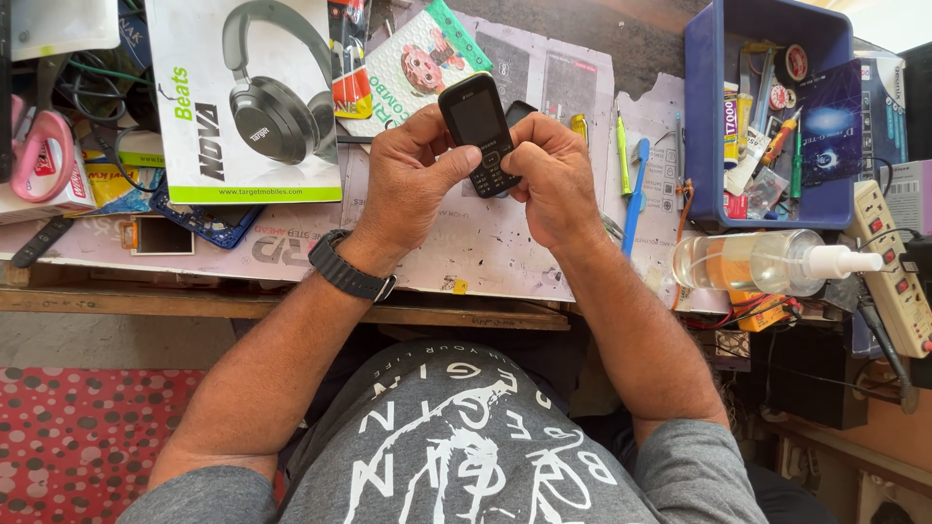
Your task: The person uses a green pen-like tool to work on a small component, then assembles a yellow feature phone by inserting a SIM card and battery, closing the back cover, and testing the keypad. The phone is handed to another person at the end.
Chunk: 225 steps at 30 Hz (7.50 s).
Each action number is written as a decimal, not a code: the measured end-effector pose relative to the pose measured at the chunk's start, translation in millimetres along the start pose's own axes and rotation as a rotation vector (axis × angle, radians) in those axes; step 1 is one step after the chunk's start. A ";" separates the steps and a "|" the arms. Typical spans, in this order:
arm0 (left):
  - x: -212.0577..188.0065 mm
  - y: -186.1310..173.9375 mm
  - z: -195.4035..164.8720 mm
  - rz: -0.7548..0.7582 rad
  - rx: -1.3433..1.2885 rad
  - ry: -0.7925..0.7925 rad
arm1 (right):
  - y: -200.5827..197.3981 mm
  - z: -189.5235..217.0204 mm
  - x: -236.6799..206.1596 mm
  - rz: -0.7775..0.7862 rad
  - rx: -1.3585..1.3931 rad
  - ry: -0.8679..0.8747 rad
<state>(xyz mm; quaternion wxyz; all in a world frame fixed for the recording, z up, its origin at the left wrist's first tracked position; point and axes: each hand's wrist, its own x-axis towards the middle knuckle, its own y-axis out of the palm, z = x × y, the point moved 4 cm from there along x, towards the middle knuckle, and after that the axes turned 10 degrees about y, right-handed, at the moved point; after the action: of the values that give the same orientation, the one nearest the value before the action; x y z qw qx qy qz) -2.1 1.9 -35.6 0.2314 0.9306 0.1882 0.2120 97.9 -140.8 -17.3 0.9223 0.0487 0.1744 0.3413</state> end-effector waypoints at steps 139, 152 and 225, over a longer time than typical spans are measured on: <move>-1.3 -0.2 -3.5 -0.019 0.050 0.050 | 9.5 -5.2 -21.8 -0.002 0.088 -0.017; -1.6 0.6 -2.1 0.024 0.057 0.077 | 9.0 -7.1 -18.5 -0.039 0.081 -0.032; -3.7 2.0 3.0 0.091 0.077 0.016 | 8.6 -12.0 -20.3 -0.133 0.055 -0.064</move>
<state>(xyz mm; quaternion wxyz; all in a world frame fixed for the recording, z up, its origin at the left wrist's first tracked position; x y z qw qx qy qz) -3.2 -2.5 -38.1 0.1839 0.9448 0.1556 0.2221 74.0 -147.7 -20.9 0.9464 0.0733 0.1568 0.2728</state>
